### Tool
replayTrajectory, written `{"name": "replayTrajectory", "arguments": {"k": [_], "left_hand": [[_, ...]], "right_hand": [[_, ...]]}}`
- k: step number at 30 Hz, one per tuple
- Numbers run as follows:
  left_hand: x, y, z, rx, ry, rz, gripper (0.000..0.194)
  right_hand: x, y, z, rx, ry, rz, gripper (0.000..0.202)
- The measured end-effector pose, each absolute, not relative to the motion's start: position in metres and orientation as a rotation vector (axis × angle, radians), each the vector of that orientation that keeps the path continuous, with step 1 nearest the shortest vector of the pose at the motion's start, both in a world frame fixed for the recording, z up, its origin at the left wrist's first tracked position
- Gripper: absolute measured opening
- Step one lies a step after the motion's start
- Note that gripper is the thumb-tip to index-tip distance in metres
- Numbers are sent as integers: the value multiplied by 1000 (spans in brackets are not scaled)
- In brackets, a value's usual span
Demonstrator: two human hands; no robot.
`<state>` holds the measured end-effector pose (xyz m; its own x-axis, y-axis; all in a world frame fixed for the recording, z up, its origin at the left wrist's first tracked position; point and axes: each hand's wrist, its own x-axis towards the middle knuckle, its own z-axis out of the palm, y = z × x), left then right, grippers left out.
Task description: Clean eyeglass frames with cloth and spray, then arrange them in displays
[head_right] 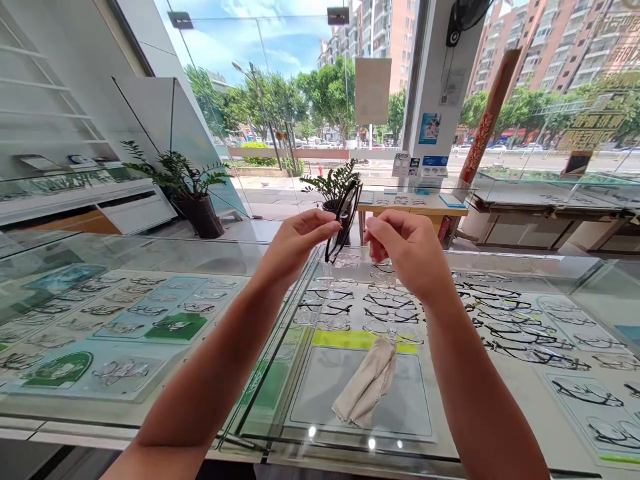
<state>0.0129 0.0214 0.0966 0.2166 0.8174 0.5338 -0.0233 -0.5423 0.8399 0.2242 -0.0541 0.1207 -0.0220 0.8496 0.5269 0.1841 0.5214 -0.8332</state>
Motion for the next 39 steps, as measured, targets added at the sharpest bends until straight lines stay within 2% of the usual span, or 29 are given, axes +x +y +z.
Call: {"name": "replayTrajectory", "arguments": {"k": [6, 16, 29, 34, 39], "left_hand": [[17, -12, 110, 1540, 512, 1316, 32], [16, -15, 112, 1569, 456, 1306, 36], [12, -12, 114, 1664, 452, 1337, 35], [2, -2, 115, 1657, 520, 1337, 33], [-11, 5, 119, 1716, 610, 1317, 38]], "right_hand": [[218, -50, 117, -769, -1462, 738, 17], [208, -47, 111, -781, -1558, 778, 23], [213, -42, 108, -841, -1610, 629, 25], [221, -44, 113, -915, -1578, 446, 18], [240, -47, 120, -1017, -1517, 43, 10]]}}
